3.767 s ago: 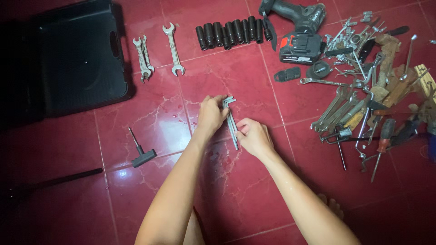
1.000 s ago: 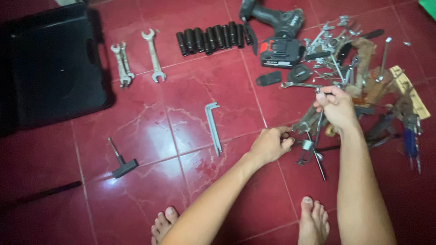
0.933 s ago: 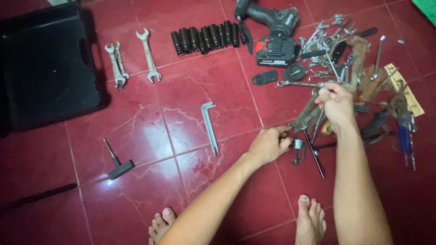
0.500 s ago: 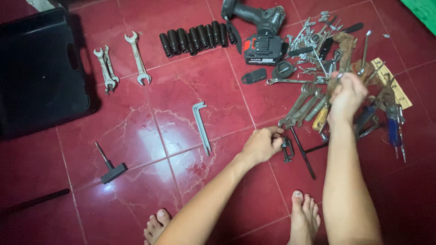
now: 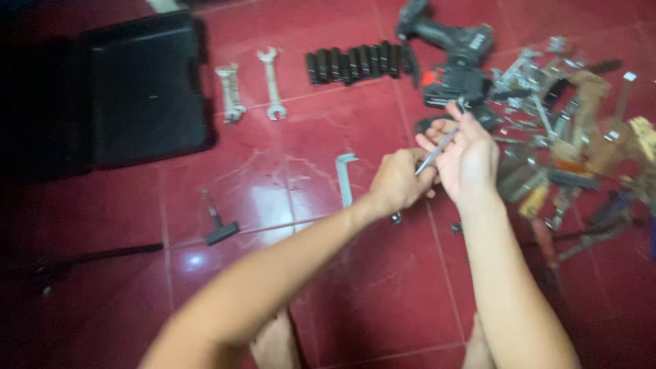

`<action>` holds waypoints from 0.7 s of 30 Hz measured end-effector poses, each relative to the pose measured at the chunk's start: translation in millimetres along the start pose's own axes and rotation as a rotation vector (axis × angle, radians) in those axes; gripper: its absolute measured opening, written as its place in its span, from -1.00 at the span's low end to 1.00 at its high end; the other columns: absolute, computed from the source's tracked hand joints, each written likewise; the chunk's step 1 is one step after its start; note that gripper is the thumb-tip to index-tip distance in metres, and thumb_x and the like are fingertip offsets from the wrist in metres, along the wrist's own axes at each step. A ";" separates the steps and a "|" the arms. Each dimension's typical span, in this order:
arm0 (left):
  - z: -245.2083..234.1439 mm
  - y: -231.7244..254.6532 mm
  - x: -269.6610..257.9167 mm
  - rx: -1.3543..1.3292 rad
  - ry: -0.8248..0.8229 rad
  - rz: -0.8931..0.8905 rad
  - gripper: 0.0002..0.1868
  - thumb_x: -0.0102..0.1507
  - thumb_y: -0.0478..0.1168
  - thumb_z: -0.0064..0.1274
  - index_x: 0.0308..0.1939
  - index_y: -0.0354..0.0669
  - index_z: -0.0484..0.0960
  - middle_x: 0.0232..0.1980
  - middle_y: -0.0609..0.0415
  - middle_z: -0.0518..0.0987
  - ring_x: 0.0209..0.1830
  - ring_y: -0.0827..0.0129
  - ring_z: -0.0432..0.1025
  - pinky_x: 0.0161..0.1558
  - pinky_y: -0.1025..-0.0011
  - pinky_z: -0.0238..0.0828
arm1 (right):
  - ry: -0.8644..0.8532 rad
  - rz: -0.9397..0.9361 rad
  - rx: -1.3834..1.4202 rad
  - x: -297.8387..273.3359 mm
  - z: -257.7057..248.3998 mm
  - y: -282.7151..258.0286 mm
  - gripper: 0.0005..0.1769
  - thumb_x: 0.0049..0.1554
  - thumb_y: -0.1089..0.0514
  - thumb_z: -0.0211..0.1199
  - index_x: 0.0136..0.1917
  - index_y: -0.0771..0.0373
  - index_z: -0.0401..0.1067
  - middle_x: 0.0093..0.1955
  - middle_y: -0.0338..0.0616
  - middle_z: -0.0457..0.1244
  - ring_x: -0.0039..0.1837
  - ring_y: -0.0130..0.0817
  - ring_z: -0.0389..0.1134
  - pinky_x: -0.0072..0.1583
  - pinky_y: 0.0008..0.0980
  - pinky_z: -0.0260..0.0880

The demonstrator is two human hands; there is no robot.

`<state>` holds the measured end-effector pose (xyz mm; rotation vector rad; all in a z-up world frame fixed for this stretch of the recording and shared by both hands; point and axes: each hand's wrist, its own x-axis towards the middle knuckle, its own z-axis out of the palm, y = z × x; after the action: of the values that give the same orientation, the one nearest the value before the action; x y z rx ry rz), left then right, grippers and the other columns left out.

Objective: The person kneels on a red tiled floor and sorts a pile of hand tools, picking up wrenches, sockets, hex keys, pliers and a cordless drill one at a time and arranging them into neat groups on the floor next to an open black toolbox case.

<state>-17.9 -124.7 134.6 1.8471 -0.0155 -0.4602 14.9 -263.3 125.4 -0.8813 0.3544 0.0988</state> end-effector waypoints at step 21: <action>-118.7 -195.1 -87.2 0.215 0.726 0.003 -0.86 0.15 -0.30 0.13 -0.35 -0.36 0.57 -0.33 -0.27 0.60 -0.31 -0.12 0.53 -0.22 0.07 0.43 | -0.189 -0.099 -1.250 -44.5 105.8 232.9 -0.84 0.04 0.17 0.42 -0.15 0.31 0.57 -0.23 -0.07 0.47 -0.18 -0.39 0.54 -0.12 -0.38 0.52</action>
<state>-103.0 68.4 11.3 2.1299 0.4377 0.2428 -52.4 -31.1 30.6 -2.1031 0.0276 0.3267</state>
